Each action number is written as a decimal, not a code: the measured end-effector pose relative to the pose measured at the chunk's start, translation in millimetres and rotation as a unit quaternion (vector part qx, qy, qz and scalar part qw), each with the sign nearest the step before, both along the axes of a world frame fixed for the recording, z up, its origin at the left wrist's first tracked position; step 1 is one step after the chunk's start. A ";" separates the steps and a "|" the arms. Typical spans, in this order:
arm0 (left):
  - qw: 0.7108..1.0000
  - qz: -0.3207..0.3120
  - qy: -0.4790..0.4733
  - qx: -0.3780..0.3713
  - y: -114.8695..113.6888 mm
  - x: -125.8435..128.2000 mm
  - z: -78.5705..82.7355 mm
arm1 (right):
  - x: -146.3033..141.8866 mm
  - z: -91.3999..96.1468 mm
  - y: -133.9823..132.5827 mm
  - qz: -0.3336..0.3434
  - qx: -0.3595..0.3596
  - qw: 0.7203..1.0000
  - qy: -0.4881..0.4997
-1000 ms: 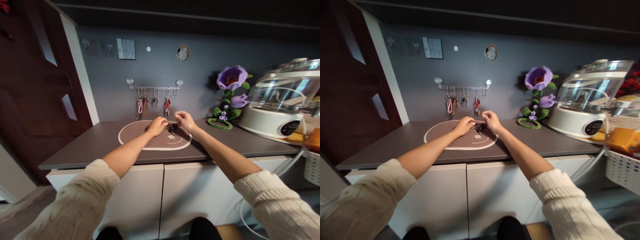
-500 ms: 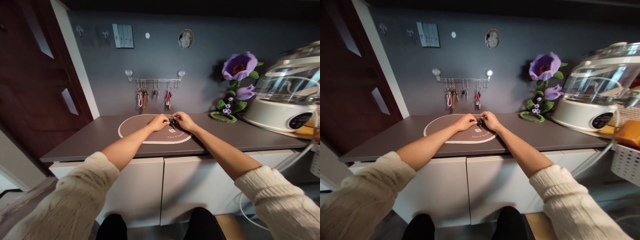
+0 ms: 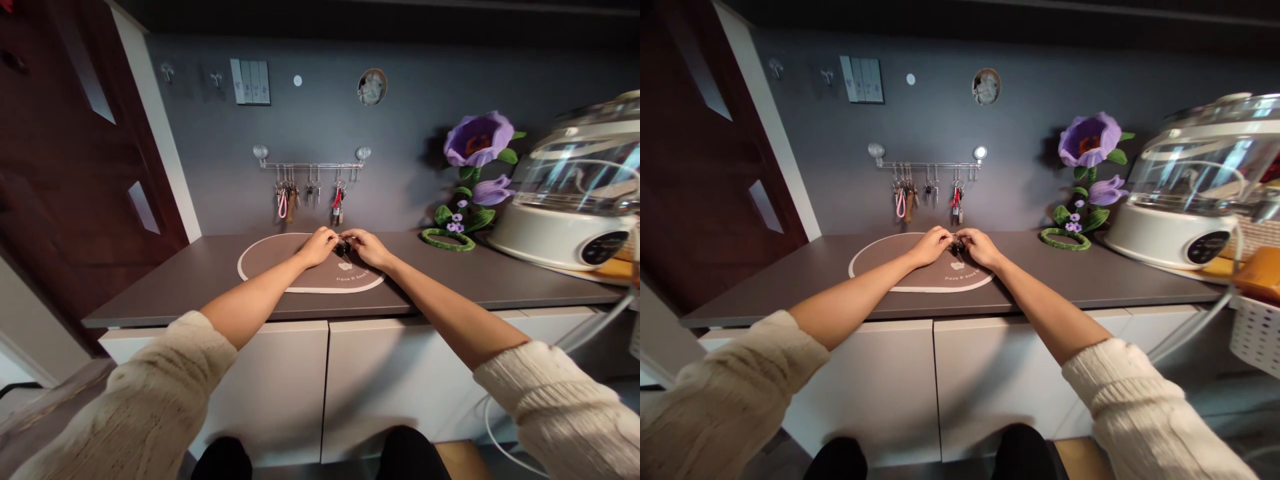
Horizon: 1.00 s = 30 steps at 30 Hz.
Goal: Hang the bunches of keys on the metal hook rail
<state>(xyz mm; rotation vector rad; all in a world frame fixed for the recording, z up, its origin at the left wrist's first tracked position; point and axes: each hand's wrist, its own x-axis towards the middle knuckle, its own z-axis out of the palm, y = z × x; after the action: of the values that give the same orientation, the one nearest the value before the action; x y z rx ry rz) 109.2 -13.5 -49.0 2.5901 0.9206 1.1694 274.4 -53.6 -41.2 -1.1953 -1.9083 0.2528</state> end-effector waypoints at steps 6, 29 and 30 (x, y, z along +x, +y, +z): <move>0.999 0.029 -0.025 0.016 1.7 0.0 1.7 | -1.5 0.5 0.0 0.005 -0.004 0.999 0.039; 0.986 0.061 -0.115 0.099 -13.8 -0.7 19.8 | -14.7 8.9 -4.5 0.050 0.004 0.979 0.198; 0.986 0.059 -0.120 0.098 -14.1 -0.2 19.6 | -15.5 10.6 -6.2 0.051 -0.001 0.977 0.206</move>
<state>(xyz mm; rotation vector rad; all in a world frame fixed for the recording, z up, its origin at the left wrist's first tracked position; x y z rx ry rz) 109.0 -27.7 -29.4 2.4888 0.9606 1.6399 258.9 -59.8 -30.6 -0.9586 -1.6053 0.5164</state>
